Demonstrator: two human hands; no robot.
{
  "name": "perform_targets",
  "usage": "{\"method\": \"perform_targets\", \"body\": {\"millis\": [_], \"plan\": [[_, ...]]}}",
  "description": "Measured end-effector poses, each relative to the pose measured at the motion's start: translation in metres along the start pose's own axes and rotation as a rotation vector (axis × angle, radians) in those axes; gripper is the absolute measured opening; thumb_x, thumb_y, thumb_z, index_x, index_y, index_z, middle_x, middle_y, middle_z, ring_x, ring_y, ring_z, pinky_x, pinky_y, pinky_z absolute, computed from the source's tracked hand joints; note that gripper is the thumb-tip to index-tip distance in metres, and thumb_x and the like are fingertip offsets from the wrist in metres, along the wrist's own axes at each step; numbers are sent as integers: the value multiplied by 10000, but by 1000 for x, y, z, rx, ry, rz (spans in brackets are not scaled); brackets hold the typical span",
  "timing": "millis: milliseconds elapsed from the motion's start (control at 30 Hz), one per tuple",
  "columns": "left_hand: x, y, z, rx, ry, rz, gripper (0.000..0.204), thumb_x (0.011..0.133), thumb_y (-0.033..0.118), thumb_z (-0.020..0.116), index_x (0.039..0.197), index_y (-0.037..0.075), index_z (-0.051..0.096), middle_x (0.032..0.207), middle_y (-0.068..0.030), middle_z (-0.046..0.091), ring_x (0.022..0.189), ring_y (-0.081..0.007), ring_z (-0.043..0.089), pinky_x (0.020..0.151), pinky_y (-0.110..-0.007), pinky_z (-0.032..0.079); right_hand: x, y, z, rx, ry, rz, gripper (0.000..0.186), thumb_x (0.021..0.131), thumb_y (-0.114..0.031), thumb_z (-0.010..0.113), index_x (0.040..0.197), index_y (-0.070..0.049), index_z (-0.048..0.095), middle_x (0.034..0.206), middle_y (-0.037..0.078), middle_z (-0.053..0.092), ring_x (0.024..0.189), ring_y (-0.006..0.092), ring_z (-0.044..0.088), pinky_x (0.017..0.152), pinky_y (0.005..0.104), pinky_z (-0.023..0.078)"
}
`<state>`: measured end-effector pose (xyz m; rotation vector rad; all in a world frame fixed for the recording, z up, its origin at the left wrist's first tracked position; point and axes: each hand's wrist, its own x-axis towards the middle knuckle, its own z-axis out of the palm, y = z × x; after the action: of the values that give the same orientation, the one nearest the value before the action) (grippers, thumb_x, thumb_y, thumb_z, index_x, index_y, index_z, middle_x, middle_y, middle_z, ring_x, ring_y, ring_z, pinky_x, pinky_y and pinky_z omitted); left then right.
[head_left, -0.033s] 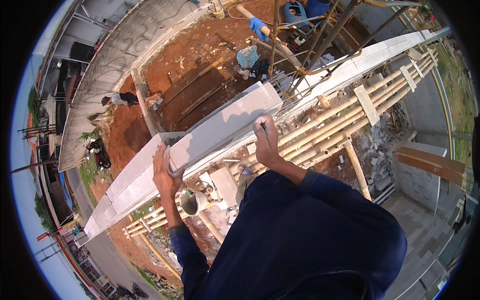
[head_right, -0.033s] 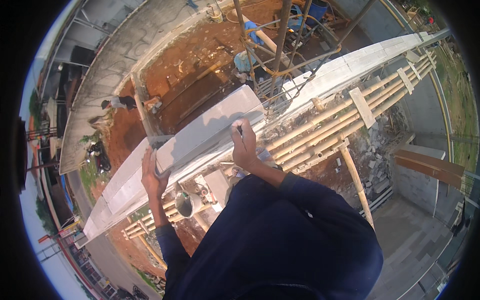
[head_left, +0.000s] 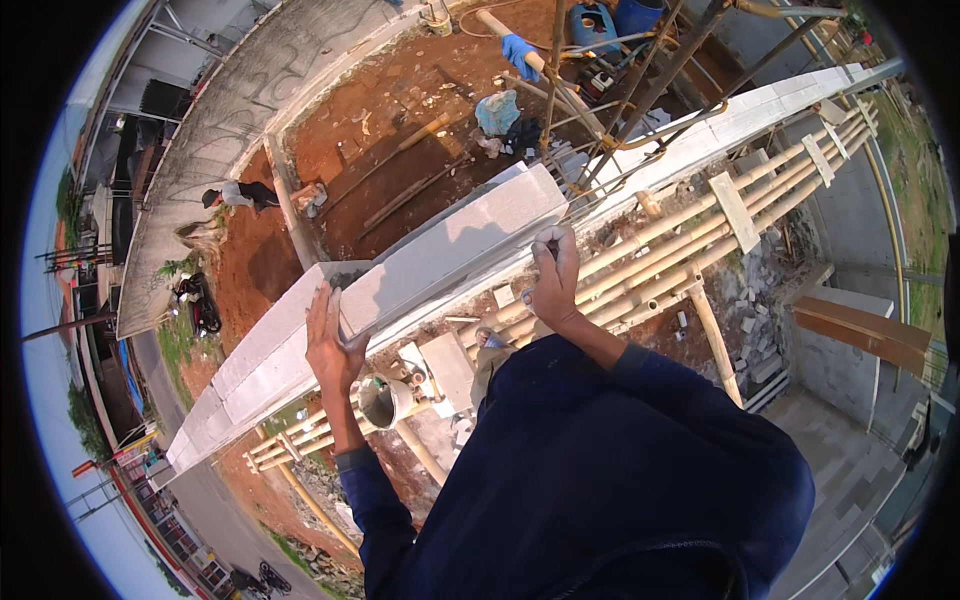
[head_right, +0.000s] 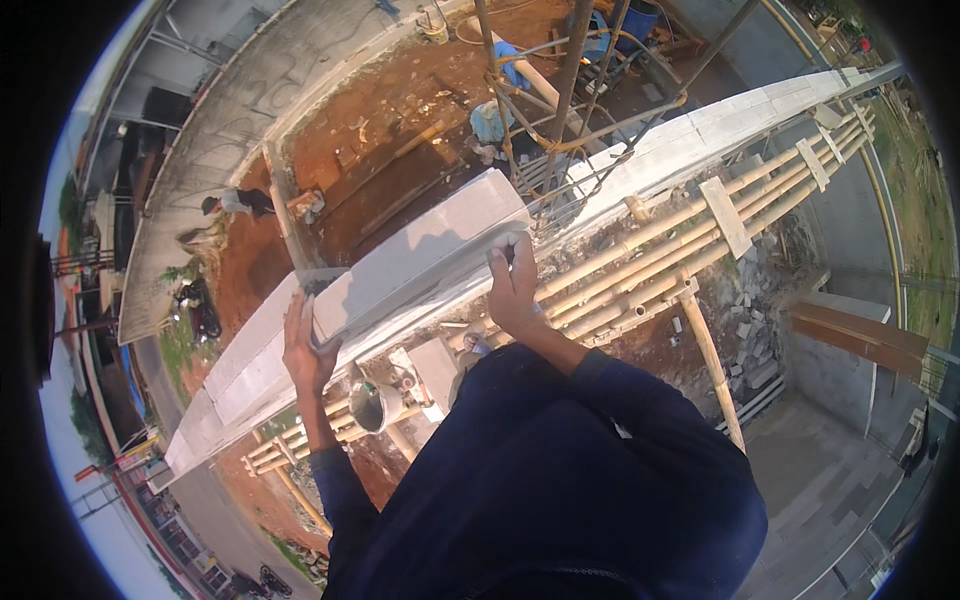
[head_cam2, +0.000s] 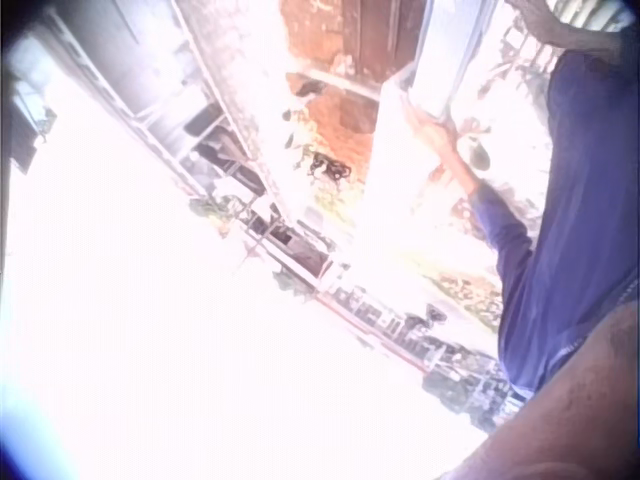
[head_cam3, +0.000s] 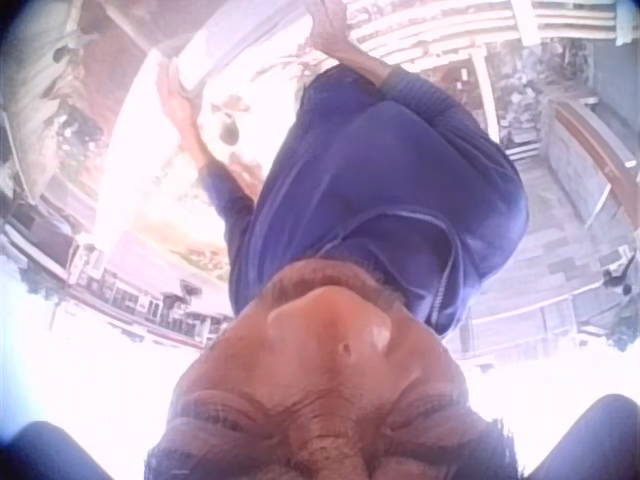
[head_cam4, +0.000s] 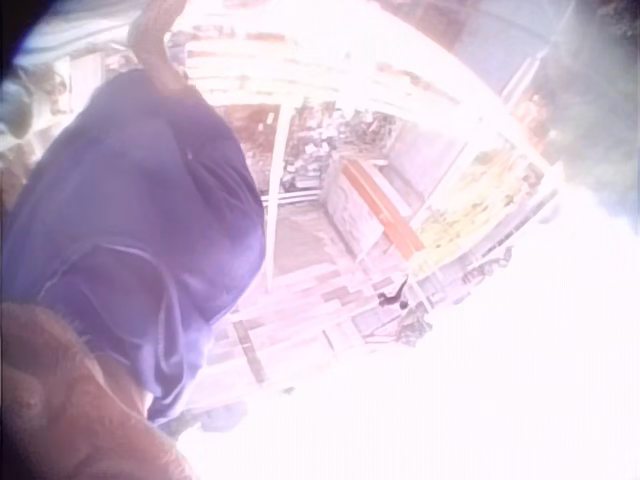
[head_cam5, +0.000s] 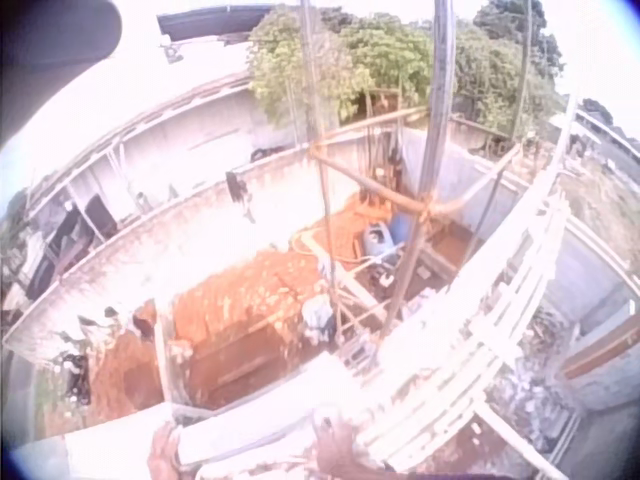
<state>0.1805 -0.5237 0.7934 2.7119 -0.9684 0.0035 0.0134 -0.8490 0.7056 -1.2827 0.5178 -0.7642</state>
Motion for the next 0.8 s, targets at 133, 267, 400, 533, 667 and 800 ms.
{"method": "perform_targets", "body": {"millis": [133,267,400,533,667,800], "plan": [[-1,2,0,-8,-20,-14,902,686,164,921,1506,113,549,1642,-91,448,1511,-330,420,1268,-493,325,25,31,-73,-466,268,-51,407,883,55,545,1279,-7,472,1149,105,483,1008,168,486,916,320,450],[1,-10,3,7,5,0,904,694,191,913,1516,143,540,1655,-59,430,1520,-298,408,1269,-483,336,37,29,-46,-490,268,-51,528,840,66,545,1353,4,438,1255,150,486,1167,242,517,1038,388,439],[4,-10,-7,20,0,13,879,717,239,904,1509,138,538,1677,-30,392,1537,-252,377,1282,-472,322,19,18,-18,-108,112,169,590,815,102,526,1386,2,417,1247,172,526,1129,257,574,1002,389,484],[-4,-13,-2,52,-1,-6,833,772,306,871,1513,134,534,1689,-13,369,1553,-228,342,1297,-459,291,27,19,-33,-276,138,200,448,882,66,519,1324,-5,494,1240,147,561,1149,231,576,845,348,509],[-4,-10,-1,44,20,-12,857,768,284,877,1531,156,509,1685,-15,377,1552,-227,348,1296,-466,299,41,27,-53,-438,158,7,367,889,53,533,1249,-20,548,1142,129,614,1027,193,612,759,306,496],[-7,-12,9,49,34,2,873,776,304,879,1544,164,486,1689,-11,366,1555,-222,340,1303,-469,289,51,24,-66,-341,46,121,326,871,59,536,1179,-32,591,1127,104,586,922,167,576,759,290,477]]}}
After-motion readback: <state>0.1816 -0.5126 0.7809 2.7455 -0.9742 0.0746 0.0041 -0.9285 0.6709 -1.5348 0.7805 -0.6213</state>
